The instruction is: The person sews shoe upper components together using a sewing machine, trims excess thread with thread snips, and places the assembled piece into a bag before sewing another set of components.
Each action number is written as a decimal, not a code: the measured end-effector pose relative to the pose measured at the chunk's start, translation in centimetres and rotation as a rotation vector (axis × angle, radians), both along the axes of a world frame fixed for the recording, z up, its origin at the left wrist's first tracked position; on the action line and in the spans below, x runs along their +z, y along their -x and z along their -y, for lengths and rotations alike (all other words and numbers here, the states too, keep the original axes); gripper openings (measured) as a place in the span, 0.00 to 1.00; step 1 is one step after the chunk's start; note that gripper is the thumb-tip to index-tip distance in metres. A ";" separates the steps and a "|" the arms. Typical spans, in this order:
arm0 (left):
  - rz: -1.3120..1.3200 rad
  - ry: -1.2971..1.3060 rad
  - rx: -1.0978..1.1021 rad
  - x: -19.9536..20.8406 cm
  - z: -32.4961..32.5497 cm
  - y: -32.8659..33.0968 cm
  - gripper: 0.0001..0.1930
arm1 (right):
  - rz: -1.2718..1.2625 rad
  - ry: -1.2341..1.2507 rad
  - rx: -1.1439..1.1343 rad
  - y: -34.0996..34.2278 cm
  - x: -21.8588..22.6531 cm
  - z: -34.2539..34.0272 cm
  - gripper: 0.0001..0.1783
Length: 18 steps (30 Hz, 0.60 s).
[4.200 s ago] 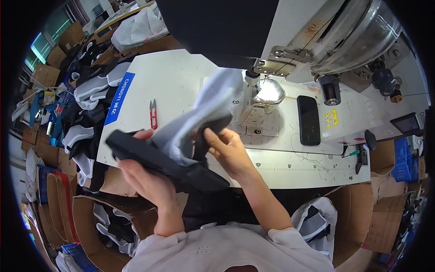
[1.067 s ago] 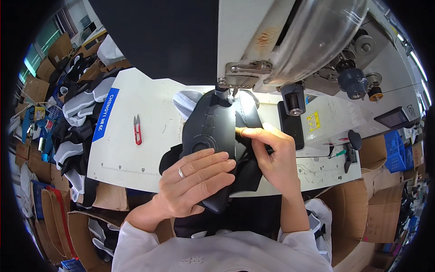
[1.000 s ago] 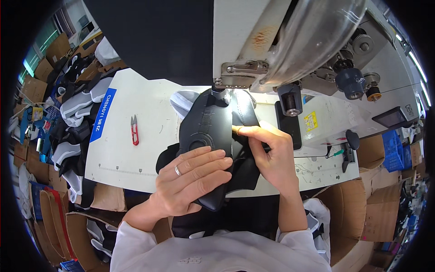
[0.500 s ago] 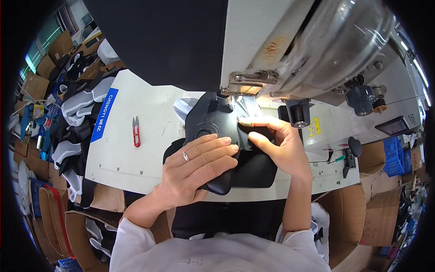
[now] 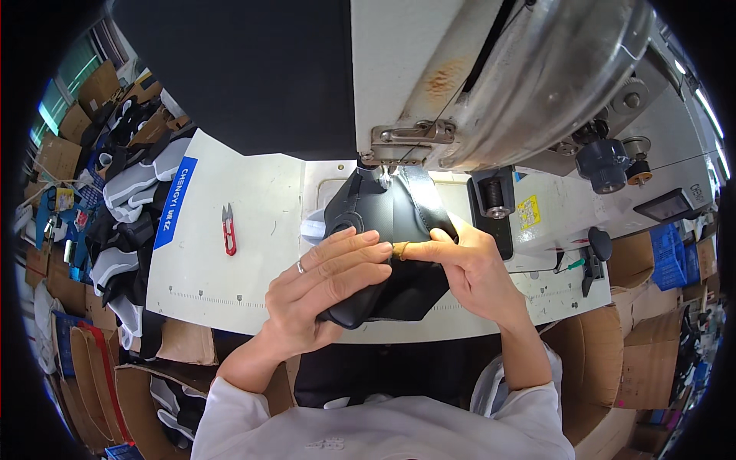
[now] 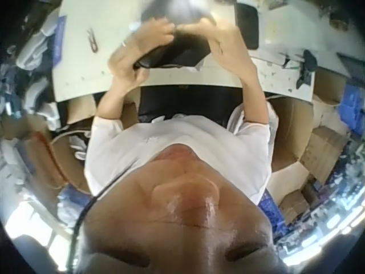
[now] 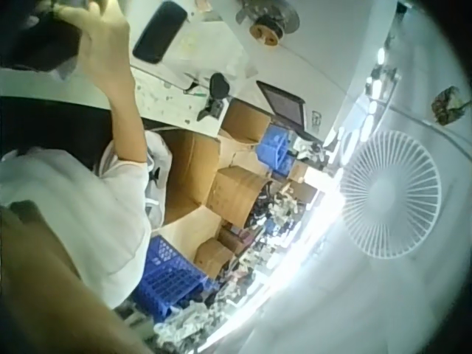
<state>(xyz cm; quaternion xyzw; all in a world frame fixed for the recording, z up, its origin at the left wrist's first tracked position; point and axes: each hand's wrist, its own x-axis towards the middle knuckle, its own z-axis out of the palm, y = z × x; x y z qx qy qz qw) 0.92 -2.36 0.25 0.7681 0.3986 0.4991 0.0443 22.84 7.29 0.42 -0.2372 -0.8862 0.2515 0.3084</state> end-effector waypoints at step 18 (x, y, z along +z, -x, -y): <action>-0.143 -0.086 0.032 -0.2 -2.0 0.5 0.27 | 0.036 0.136 -0.120 0.8 1.3 -1.6 0.19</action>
